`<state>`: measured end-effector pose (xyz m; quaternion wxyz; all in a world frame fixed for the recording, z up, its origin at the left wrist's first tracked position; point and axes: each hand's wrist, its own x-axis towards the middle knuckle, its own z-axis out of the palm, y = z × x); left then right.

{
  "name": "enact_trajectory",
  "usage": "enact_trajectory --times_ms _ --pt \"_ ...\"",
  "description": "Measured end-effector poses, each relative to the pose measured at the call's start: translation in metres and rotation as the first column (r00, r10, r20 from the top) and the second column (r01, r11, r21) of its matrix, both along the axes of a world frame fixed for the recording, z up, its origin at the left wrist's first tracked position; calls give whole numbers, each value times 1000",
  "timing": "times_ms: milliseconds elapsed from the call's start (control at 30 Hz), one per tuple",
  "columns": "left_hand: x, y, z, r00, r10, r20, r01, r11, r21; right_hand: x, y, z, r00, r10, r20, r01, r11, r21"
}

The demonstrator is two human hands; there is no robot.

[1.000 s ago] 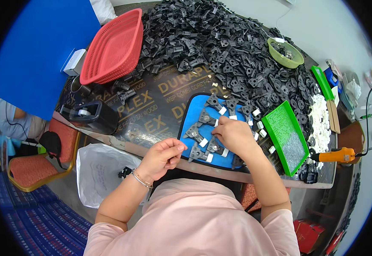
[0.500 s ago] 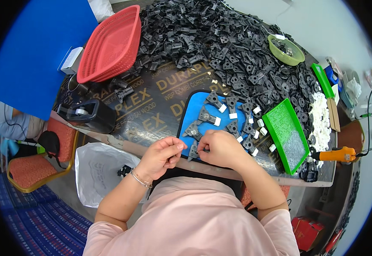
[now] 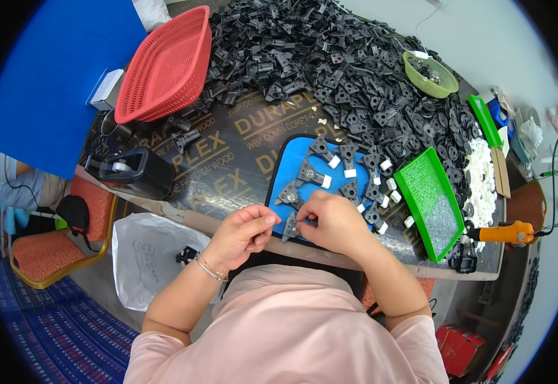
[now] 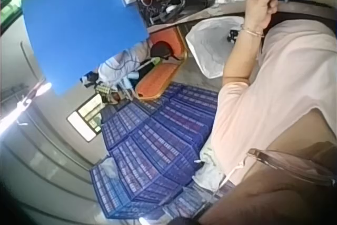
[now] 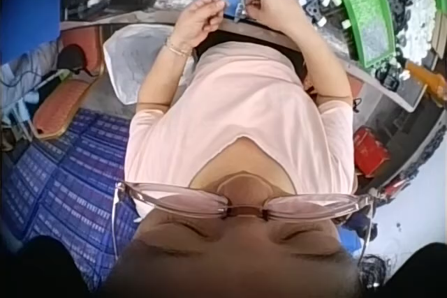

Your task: Assembling small plastic and metal components into toy units at a factory workbench.

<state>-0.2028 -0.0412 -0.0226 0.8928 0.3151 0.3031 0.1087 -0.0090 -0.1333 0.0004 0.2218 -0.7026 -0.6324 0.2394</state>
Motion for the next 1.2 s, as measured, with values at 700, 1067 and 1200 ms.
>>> enact_trajectory --times_ms 700,1067,1200 --pt "10 -3 1 988 67 136 -53 993 -104 58 -27 14 914 -278 295 258 960 107" --pt "17 -9 6 987 111 114 -99 989 -111 51 -23 13 923 -267 276 271 962 27" --pt "22 -12 6 988 118 95 -102 981 -162 50 -17 8 978 -106 179 57 964 260"
